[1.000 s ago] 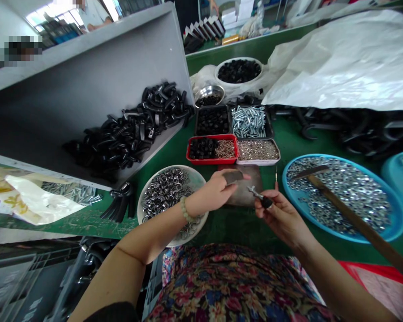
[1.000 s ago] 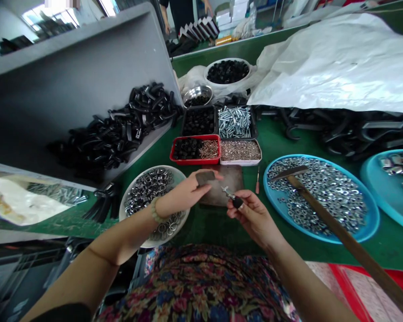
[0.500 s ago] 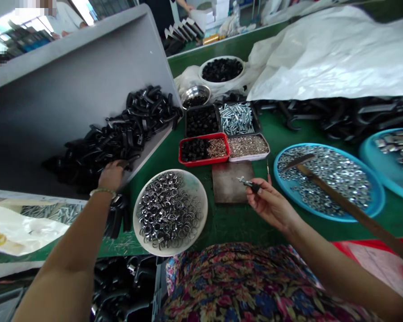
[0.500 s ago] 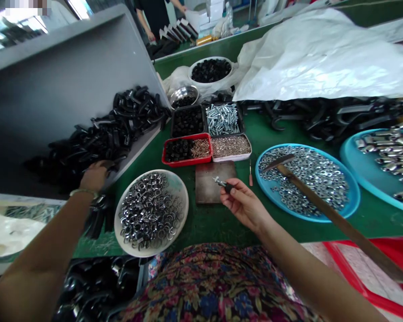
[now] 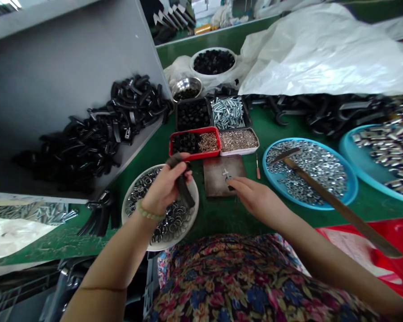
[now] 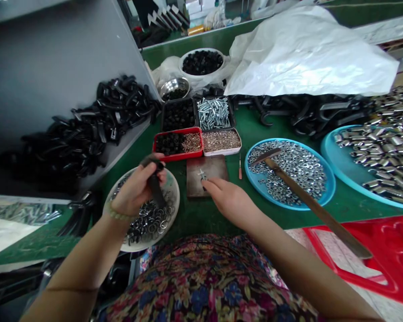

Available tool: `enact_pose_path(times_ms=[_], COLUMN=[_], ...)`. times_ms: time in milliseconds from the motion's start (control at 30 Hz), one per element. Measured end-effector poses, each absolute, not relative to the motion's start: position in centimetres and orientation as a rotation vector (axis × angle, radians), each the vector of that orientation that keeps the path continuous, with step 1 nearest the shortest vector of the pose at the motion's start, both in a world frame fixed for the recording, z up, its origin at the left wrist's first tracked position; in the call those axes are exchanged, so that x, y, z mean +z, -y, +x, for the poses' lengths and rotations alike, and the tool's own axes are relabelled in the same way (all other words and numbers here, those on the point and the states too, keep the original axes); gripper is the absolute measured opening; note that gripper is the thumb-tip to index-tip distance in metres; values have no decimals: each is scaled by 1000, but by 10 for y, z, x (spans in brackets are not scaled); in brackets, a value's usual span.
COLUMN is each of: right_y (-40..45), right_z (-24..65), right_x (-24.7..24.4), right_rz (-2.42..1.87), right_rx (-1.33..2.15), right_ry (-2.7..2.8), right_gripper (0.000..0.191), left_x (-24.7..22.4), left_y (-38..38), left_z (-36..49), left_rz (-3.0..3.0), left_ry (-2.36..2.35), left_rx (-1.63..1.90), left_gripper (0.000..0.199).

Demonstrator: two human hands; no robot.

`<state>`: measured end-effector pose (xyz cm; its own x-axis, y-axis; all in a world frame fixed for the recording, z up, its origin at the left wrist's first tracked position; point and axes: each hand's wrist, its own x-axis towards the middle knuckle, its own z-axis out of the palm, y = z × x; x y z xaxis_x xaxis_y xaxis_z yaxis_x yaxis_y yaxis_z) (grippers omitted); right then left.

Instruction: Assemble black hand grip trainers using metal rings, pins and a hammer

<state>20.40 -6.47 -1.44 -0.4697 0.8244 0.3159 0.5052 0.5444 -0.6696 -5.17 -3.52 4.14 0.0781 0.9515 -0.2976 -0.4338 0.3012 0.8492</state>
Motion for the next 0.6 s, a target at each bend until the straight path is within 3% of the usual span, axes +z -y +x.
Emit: enact_pose_path(times_ms=[100, 233, 400, 600], right_y=[66, 74, 82, 89], right_z=[208, 214, 213, 202], right_x=[-13, -9, -8, -23], right_rz=[-1072, -1036, -1040, -1003], right_rx=[442, 435, 684, 1187], right_ry=[2310, 2267, 2041, 1381], right_gripper=[36, 36, 31, 14], left_x=[24, 9, 9, 8], left_y=[49, 51, 50, 52], left_z=[-5, 21, 35, 41], left_rz=[616, 704, 624, 630], left_ry=[-992, -1065, -974, -951], left_rx=[1083, 1013, 953, 985], left_gripper=[44, 47, 48, 46])
